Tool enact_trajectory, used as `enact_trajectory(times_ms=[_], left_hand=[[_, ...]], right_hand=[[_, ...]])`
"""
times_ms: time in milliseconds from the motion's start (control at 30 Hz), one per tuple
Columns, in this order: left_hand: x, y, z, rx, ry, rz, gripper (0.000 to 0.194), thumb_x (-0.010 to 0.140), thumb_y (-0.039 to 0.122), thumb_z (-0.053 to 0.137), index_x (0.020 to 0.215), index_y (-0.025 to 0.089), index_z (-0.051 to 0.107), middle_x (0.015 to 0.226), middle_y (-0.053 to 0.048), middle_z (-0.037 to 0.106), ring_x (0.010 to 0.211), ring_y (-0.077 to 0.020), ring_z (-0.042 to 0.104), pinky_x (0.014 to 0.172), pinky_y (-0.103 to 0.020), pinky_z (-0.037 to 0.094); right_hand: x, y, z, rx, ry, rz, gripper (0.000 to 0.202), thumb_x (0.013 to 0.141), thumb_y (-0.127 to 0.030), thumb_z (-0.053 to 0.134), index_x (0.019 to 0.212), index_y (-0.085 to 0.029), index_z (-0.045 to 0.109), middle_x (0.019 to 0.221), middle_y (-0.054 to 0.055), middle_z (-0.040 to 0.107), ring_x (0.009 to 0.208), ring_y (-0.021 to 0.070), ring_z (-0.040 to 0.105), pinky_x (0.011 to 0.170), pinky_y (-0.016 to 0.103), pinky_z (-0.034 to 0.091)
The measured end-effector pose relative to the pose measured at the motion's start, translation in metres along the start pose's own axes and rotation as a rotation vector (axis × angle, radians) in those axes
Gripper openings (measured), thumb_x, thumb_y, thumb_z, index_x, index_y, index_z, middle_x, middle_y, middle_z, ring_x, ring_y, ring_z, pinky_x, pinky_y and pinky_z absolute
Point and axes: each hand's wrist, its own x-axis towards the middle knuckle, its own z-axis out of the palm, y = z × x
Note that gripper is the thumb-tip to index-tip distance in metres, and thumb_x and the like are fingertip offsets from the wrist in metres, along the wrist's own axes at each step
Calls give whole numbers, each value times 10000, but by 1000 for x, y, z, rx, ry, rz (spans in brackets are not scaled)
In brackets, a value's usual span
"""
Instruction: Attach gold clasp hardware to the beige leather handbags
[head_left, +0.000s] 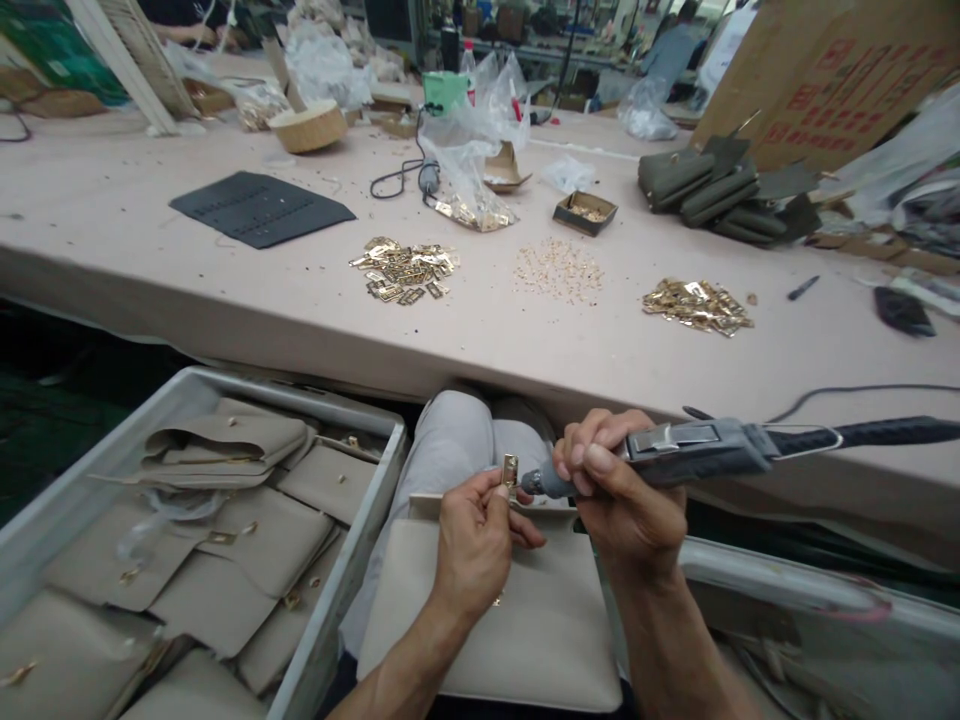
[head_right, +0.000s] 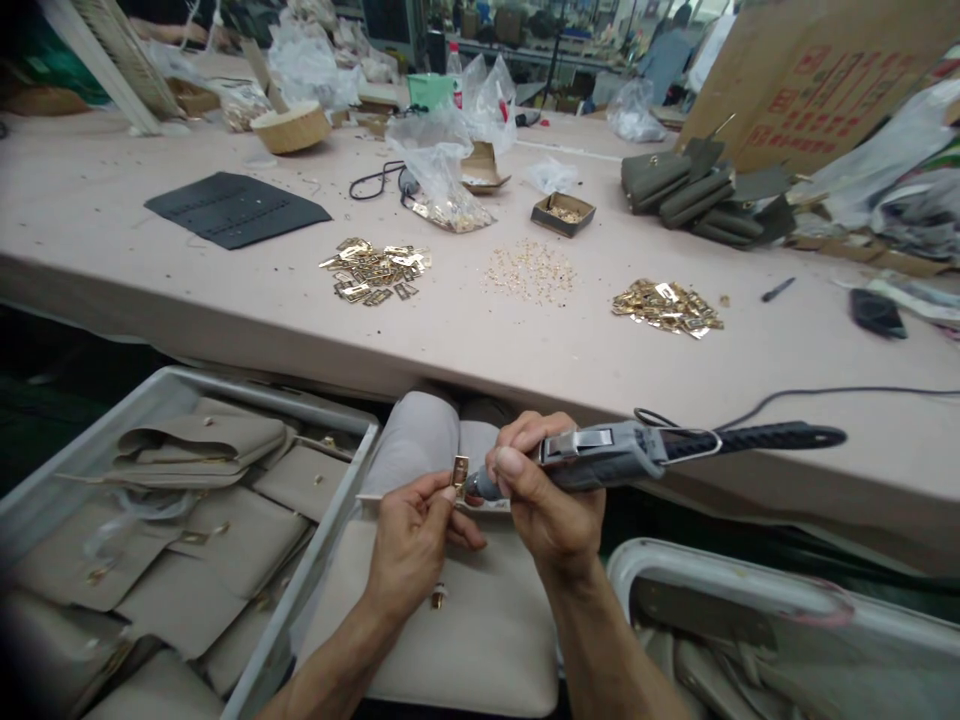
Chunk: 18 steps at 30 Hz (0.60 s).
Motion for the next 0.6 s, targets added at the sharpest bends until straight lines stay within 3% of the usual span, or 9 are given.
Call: enact_trajectory(times_ms=[200,367,500,600], left_hand=[[2,1,0,-4,-21,-17,314,922,411,577,969,118,678,637,-67,739,486,-199,708,501,-253,582],[2,-2,-1,-18,-22,8,301,915,404,558,938,127,675,728,-80,757,510,-193,722,507,-254,591],[1,-5,-1,-18,-24,9,286,926,379,525,881,136,668,600,-71,730,526,-209,731,537,-267,607],[0,-8,-1,-48,-25,20,296,921,399,536,878,135,663,647,-79,746,542,-220,742,552,-292,620]], right_hand=[[5,4,-2,-72,-173,36,159,848,-155,813,896,-210,671,778,13,604,657,160,584,569,289,480],[15,6,0,-22,-274,116,155,859,-153,809,866,-197,661,750,11,627,567,137,562,508,264,446],[19,6,2,-51,-325,137,164,840,-140,822,823,-182,665,728,25,646,592,145,579,514,250,436],[21,7,1,-56,-372,196,171,821,-145,834,819,-177,667,722,26,649,577,142,575,492,243,435]])
